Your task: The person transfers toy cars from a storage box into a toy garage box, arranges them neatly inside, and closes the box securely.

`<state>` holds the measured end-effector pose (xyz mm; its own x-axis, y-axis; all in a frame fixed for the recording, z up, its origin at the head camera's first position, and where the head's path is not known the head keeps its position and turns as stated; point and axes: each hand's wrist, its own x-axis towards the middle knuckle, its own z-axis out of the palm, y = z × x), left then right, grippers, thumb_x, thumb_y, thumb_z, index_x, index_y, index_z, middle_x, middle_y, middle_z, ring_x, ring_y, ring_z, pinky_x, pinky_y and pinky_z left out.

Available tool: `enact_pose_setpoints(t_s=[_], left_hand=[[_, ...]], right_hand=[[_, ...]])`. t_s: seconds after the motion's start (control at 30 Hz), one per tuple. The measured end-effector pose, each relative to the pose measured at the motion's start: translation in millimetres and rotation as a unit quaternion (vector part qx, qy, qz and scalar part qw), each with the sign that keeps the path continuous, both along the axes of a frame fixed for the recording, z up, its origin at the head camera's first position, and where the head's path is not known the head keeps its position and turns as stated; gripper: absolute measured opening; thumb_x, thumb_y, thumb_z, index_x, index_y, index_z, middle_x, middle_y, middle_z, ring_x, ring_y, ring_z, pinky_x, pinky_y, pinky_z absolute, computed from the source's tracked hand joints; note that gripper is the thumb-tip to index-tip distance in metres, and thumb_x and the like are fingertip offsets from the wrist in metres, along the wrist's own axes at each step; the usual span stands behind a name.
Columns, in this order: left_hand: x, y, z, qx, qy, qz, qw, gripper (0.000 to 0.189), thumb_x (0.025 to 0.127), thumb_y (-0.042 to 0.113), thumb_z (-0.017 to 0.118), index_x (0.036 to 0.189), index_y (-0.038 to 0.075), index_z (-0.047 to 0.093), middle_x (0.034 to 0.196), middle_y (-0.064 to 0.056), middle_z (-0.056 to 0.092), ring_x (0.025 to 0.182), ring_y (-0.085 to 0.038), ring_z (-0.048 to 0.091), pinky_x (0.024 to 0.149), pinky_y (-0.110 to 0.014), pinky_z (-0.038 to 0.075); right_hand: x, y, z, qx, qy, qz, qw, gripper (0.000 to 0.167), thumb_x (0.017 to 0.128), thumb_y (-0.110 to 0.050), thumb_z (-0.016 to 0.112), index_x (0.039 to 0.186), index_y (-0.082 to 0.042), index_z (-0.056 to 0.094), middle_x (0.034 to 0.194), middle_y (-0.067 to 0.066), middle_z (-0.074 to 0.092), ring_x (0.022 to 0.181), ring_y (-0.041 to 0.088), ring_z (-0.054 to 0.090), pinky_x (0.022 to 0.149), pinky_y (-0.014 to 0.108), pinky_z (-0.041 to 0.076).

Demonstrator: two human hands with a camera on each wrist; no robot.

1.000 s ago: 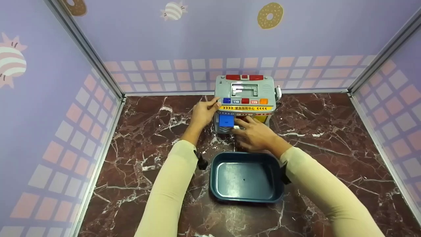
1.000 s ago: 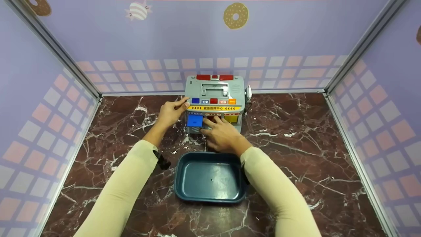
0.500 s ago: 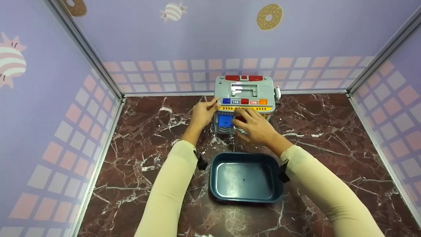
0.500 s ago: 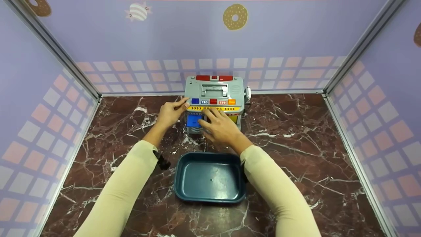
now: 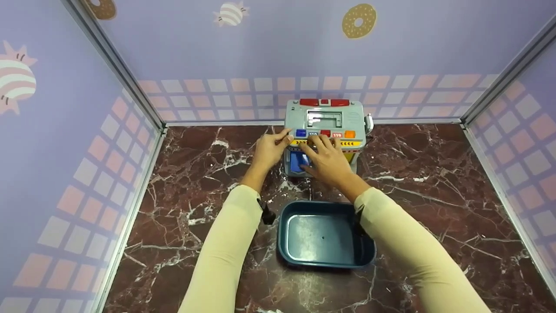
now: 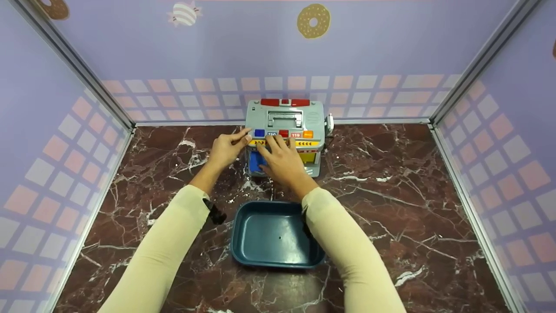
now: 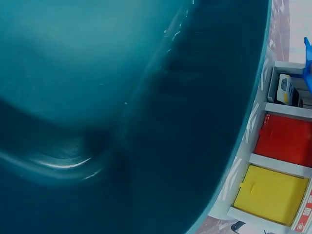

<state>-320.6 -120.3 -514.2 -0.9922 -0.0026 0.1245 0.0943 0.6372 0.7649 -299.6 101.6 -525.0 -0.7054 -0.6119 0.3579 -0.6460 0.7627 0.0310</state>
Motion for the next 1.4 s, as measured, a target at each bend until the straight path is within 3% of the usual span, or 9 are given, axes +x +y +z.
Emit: enact_pose_setpoints(t_s=[0.5, 0.63, 0.9, 1.27, 1.4], left_hand=[[1.3, -0.8, -2.0, -0.002, -0.013, 0.008, 0.9999, 0.039, 0.108, 0.046, 0.07, 0.143, 0.032, 0.075, 0.139, -0.006, 0.078, 0.11, -0.029, 0.074, 0.106, -0.048, 0.059], [1.3, -0.9, -1.6, -0.004, -0.013, 0.006, 0.9999, 0.039, 0.107, 0.047, 0.07, 0.143, 0.032, 0.075, 0.135, -0.008, 0.08, 0.109, -0.031, 0.074, 0.105, -0.049, 0.06], [-0.2, -0.2, 1.2, -0.007, -0.007, 0.004, 0.9999, 0.039, 0.108, 0.045, 0.069, 0.144, 0.03, 0.075, 0.14, -0.009, 0.076, 0.122, -0.032, 0.075, 0.112, -0.05, 0.058], [-0.6, 1.2, -0.4, 0.005, -0.011, 0.006, 0.9999, 0.039, 0.108, 0.045, 0.07, 0.144, 0.031, 0.075, 0.137, -0.012, 0.078, 0.102, -0.03, 0.073, 0.102, -0.048, 0.061], [-0.8, 1.2, -1.4, 0.004, -0.014, 0.011, 0.9998, 0.038, 0.108, 0.046, 0.07, 0.143, 0.032, 0.075, 0.139, -0.008, 0.077, 0.105, -0.029, 0.073, 0.103, -0.047, 0.061]], right_hand=[[-10.9, -20.8, -5.9, 0.062, -0.029, -0.048, 0.9965, 0.084, 0.094, -0.049, 0.088, 0.161, -0.02, 0.047, 0.155, 0.029, 0.047, 0.142, 0.051, 0.047, 0.116, 0.071, 0.044], [-13.4, -22.8, -9.5, 0.07, -0.018, -0.057, 0.9957, 0.084, 0.093, -0.05, 0.088, 0.159, -0.02, 0.046, 0.153, 0.029, 0.046, 0.139, 0.05, 0.046, 0.112, 0.067, 0.044], [-18.7, -24.6, -15.8, 0.065, 0.009, -0.069, 0.9954, 0.081, 0.092, -0.048, 0.089, 0.154, -0.017, 0.046, 0.147, 0.027, 0.045, 0.132, 0.049, 0.045, 0.106, 0.062, 0.043], [-20.3, -27.3, -21.3, 0.087, 0.036, -0.09, 0.9915, 0.08, 0.095, -0.049, 0.086, 0.156, -0.016, 0.046, 0.148, 0.028, 0.047, 0.131, 0.047, 0.047, 0.105, 0.062, 0.046], [-20.9, -28.5, -23.5, 0.084, 0.05, -0.089, 0.9912, 0.08, 0.094, -0.049, 0.087, 0.155, -0.015, 0.048, 0.147, 0.026, 0.048, 0.13, 0.046, 0.048, 0.104, 0.06, 0.046]])
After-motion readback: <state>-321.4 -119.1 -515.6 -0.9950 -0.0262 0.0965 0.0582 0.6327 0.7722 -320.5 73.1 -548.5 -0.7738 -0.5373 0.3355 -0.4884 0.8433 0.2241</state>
